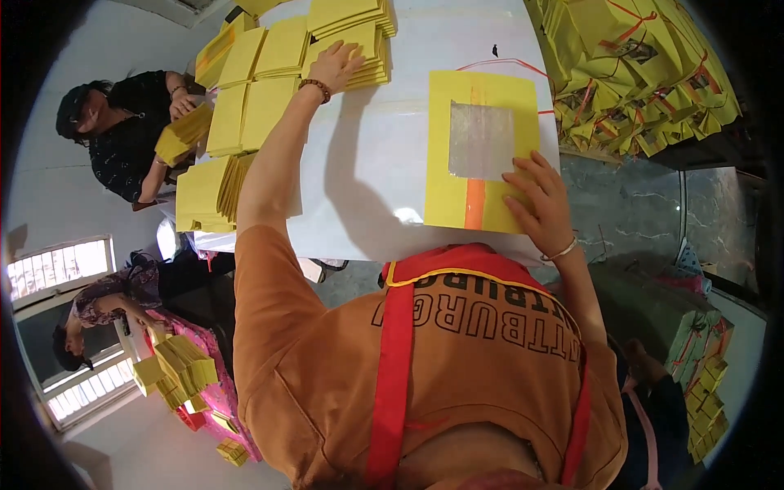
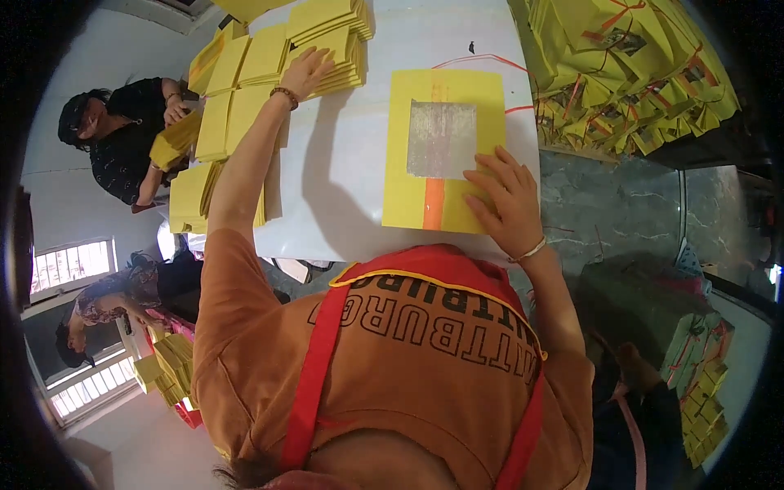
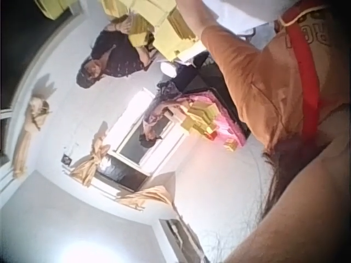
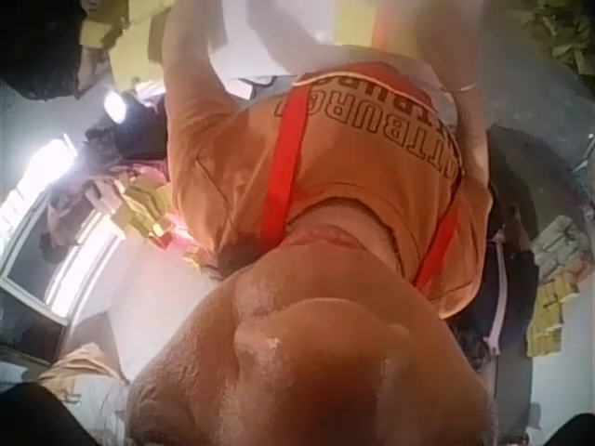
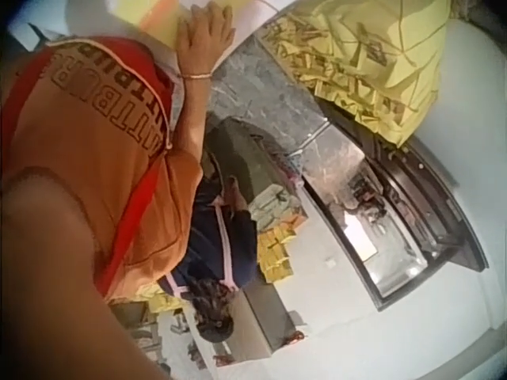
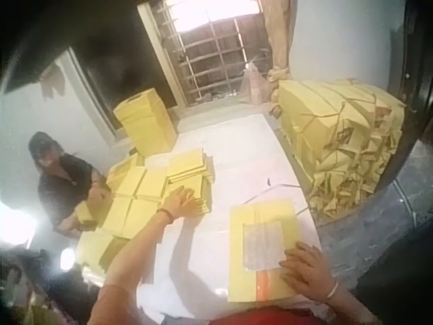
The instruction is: Organizing and stacking yellow sheets of paper on a workbench.
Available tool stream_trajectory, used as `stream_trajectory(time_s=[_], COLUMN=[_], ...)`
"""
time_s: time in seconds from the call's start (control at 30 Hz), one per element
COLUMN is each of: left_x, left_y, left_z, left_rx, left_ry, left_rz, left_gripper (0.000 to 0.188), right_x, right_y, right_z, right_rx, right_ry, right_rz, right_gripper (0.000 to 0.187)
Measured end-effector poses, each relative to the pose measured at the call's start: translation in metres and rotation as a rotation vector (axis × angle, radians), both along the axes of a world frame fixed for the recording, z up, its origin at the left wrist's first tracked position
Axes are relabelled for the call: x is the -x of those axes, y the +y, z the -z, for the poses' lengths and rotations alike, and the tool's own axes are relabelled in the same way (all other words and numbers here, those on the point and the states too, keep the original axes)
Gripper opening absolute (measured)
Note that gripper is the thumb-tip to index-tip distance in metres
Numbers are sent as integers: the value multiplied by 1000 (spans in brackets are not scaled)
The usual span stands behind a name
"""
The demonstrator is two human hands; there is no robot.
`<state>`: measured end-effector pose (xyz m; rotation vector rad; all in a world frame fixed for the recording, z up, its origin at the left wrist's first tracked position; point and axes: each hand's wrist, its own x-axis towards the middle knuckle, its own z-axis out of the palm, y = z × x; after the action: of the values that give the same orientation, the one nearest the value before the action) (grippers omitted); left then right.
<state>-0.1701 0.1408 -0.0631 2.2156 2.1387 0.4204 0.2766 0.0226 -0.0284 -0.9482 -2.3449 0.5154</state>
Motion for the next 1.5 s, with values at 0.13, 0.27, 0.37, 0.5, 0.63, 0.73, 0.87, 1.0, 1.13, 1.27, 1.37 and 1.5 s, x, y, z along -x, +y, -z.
stream_trajectory(time_s=[0.13,0.27,0.37,0.5,0.63,0.73,0.87,1.0,1.13,1.27,1.37,1.5], left_x=[-88,-166,-197,-198,-196,-196,-195,-193,-192,-192,-193,-190], left_y=[-47,-128,-166,-170,-166,-163,-162,-159,-158,-157,-157,-157], left_z=[-36,-67,-71,-69,-69,-73,-74,-76,-76,-75,-73,-62], left_rx=[-205,-161,-92,-109,14,185,254,377,451,484,493,408], left_ry=[-275,-327,-189,-201,-472,-537,-591,-668,-694,-693,-719,-834], left_rz=[234,545,765,757,716,582,542,441,384,364,352,347], left_gripper=[33,35,46,35,17,13,15,16,18,19,19,18], right_x=[-1,-2,2,-2,-12,-12,-11,-9,-9,-9,-11,-14], right_y=[3,6,9,11,16,15,14,14,14,15,16,18], right_z=[9,11,12,17,17,16,18,19,21,22,25,21], right_rx=[22,33,30,104,350,398,387,412,408,420,414,304], right_ry=[94,120,151,192,337,370,394,419,418,442,415,384], right_rz=[-1,-32,-36,-67,-133,-113,-104,-95,-92,-90,-104,-182], right_gripper=[29,29,30,21,32,46,47,47,47,46,45,29])
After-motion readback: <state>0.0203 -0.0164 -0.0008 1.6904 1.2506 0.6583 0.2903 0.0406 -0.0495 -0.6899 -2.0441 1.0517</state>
